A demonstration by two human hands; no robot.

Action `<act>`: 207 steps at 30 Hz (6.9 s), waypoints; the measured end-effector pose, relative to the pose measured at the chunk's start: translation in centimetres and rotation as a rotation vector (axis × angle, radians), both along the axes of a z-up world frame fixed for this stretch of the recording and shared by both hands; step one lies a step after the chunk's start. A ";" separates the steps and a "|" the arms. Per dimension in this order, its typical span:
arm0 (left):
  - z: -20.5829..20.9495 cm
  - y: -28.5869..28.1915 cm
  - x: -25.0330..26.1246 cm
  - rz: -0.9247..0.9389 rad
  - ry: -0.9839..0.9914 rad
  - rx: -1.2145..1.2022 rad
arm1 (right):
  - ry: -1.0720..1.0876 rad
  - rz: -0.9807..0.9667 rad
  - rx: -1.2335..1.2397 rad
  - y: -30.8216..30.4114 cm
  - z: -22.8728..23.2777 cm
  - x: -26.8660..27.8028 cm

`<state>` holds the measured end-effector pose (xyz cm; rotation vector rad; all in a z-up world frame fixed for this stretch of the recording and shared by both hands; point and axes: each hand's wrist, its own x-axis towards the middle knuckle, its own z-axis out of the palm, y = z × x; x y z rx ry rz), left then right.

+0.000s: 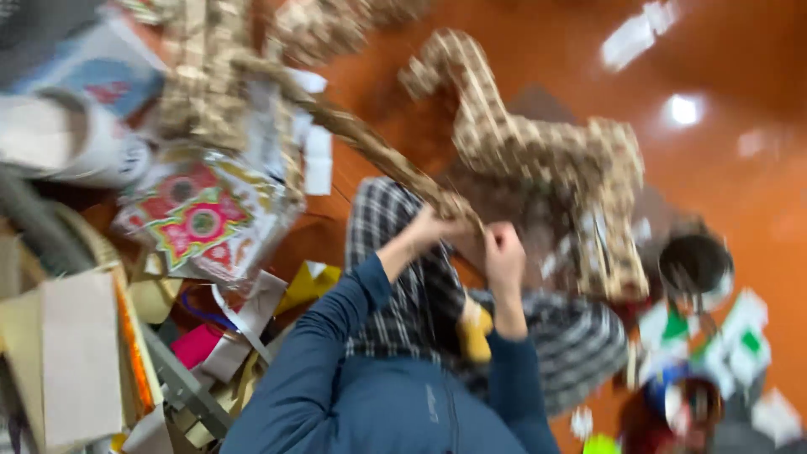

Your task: Assembling and trimming a large bamboo giraffe sculpture while sitting on the floor

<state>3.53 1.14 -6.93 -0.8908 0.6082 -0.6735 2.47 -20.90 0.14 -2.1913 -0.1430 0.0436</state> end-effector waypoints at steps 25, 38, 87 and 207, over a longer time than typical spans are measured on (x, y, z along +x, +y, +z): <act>8.2 -1.3 -0.1 0.023 -0.526 1.909 | 0.705 -0.162 -0.960 -25.8 -13.3 6.7; 8.0 -1.1 0.2 -0.074 -0.448 1.887 | 0.312 -0.498 -1.099 -35.5 -20.7 11.8; 16.0 5.8 -12.0 0.576 -0.214 2.002 | -0.233 0.516 -0.064 7.4 10.0 -8.2; 0.3 -7.0 -1.8 -0.526 -1.237 1.710 | 0.329 0.103 0.529 -7.8 -10.7 2.4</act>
